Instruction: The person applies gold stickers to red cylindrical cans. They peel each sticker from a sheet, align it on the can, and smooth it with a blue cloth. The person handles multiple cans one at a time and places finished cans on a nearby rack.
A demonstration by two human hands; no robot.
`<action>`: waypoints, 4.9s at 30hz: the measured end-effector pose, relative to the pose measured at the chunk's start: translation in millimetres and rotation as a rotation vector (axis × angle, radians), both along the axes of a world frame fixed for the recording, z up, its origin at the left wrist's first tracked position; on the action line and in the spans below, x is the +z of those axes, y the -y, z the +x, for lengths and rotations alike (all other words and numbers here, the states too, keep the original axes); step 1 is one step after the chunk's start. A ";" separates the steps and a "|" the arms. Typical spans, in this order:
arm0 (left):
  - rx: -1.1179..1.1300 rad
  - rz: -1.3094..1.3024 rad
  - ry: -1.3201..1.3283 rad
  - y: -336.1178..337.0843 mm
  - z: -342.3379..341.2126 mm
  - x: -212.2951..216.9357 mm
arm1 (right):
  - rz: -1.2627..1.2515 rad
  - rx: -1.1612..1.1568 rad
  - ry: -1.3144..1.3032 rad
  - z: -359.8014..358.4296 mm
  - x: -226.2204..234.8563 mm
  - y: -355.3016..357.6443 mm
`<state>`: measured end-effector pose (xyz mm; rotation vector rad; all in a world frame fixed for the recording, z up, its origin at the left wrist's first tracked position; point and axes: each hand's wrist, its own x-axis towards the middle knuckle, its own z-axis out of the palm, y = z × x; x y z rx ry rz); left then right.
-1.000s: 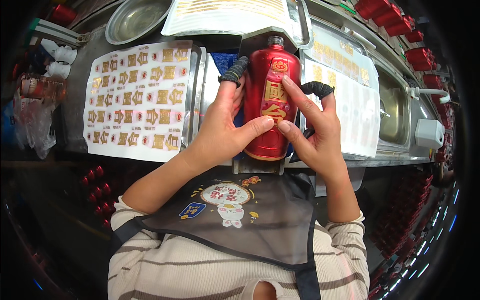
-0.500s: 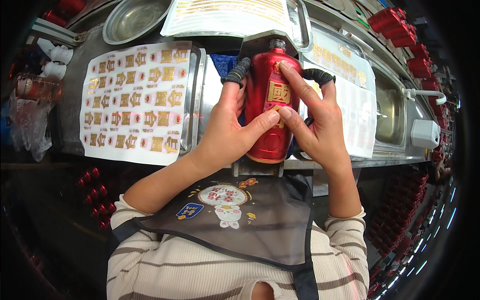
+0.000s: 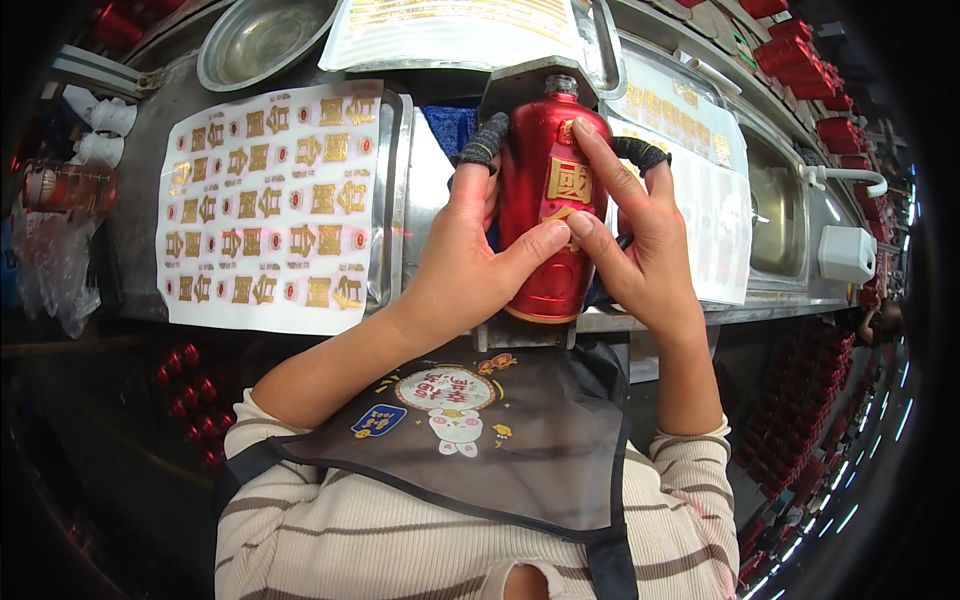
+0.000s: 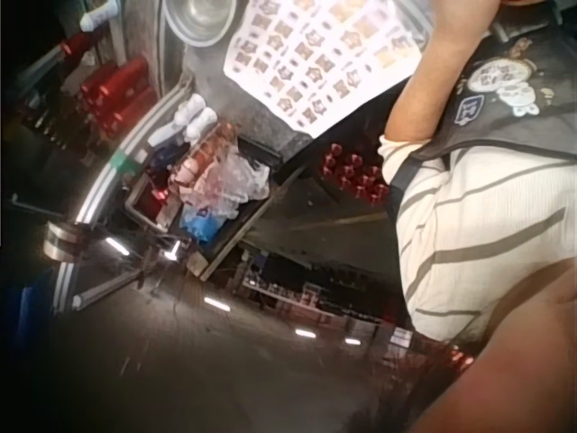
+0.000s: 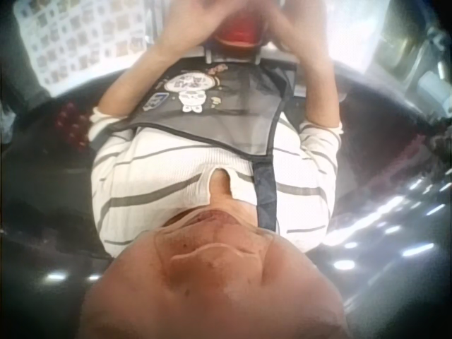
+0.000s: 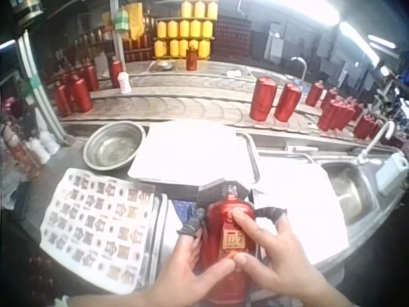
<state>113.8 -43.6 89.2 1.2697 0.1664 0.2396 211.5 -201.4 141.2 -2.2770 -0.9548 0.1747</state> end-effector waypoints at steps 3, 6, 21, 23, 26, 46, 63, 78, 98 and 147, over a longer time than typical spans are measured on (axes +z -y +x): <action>0.027 -0.046 0.016 5.0 1.1 5.3 | -0.007 0.006 -0.027 0.9 2.3 2.7; 0.019 -0.008 0.034 7.4 2.4 1.9 | 0.005 0.013 -0.046 3.0 2.8 5.7; 0.018 -0.002 -0.025 14.4 6.5 1.7 | 0.053 -0.001 -0.119 6.7 -0.7 14.0; 0.018 0.000 -0.019 15.1 7.5 2.8 | 0.111 -0.015 -0.191 8.4 -2.9 17.2; 0.026 -0.094 0.014 17.9 9.0 6.3 | 0.278 -0.127 -0.422 4.9 -3.6 15.6; 0.079 -0.363 -0.065 13.2 43.5 22.8 | 0.496 -0.285 -0.630 16.0 -10.1 3.2; 0.133 -0.307 -0.145 6.9 62.8 31.9 | 0.470 -0.354 -0.595 45.2 -12.8 -10.4; 0.155 -0.301 -0.150 -2.2 56.0 25.5 | 0.473 -0.295 -0.665 38.3 -12.6 -19.2; 0.134 -0.294 -0.160 -19.6 34.5 16.4 | 0.465 -0.223 -0.602 20.0 -30.6 -33.6; -0.016 -0.209 -0.118 -17.8 -6.9 0.0 | 0.601 -0.085 -0.805 -17.0 -35.1 4.9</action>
